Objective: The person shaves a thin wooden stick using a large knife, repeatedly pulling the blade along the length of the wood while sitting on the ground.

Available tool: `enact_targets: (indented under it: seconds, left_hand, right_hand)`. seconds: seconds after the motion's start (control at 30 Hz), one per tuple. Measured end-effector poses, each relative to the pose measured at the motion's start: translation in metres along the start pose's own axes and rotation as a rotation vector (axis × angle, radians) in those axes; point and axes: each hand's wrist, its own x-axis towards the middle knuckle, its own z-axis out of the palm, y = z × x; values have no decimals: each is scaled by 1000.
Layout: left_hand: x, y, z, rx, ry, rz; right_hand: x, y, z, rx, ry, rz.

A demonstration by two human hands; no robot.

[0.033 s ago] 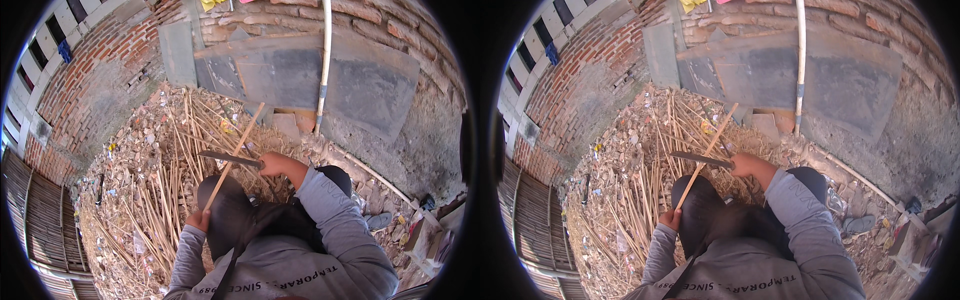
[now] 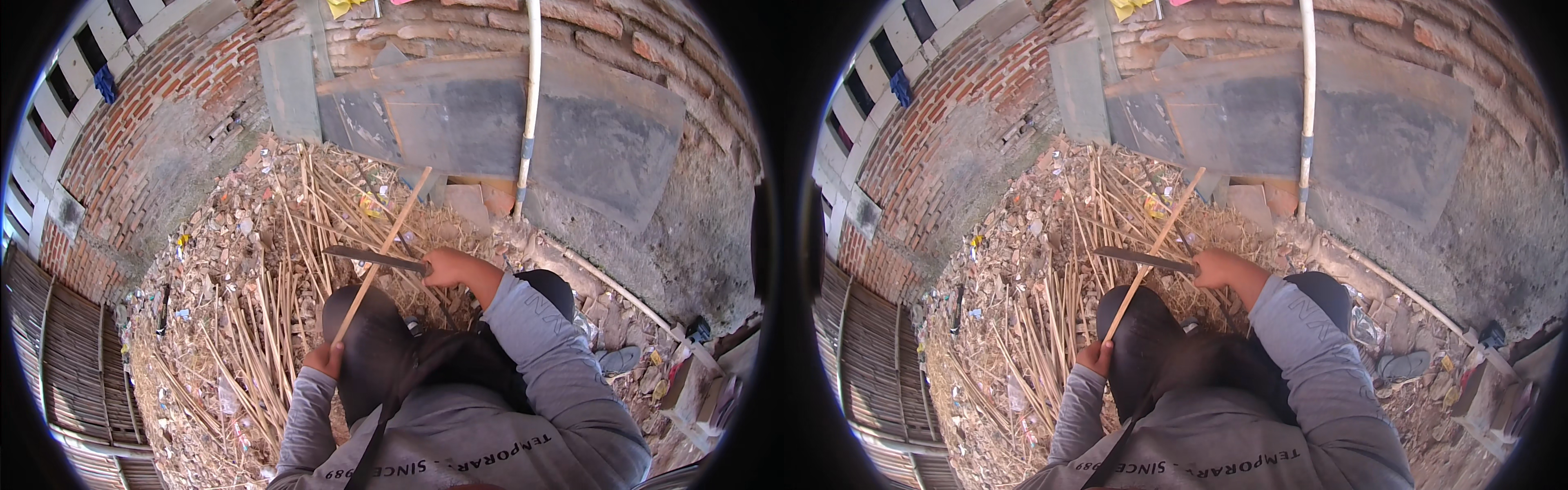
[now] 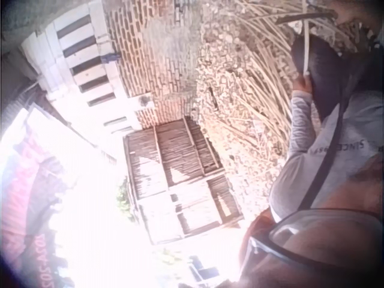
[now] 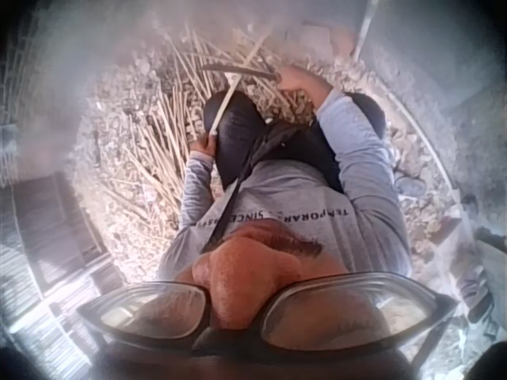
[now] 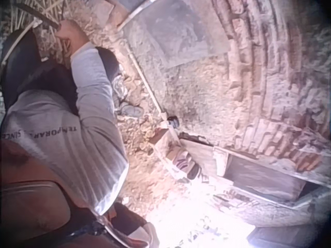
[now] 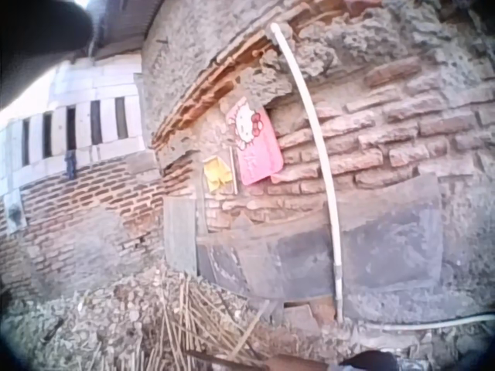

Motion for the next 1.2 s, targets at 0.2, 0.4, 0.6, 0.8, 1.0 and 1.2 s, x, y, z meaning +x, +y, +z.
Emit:
enact_targets:
  seconds: [0.2, 0.4, 0.6, 0.8, 1.0, 1.2]
  left_hand:
    - [1, 0, 0, -58, 5, 22]
    - [4, -14, 9, -43, 22, 17]
    - [2, -8, 5, -6, 34, 21]
    - [4, -17, 11, -35, 46, 32]
    - [2, -8, 7, -45, 65, 58]
    - [2, -3, 3, -9, 54, 30]
  right_hand:
    - [-2, -4, -3, 9, -29, 7]
    - [-1, -2, -1, 43, -12, 2]
    - [-1, -2, -1, 53, -38, 14]
    - [1, -1, 2, 55, -27, 12]
    - [-2, -6, -2, 44, -44, 21]
    - [0, -1, 3, 32, 3, 17]
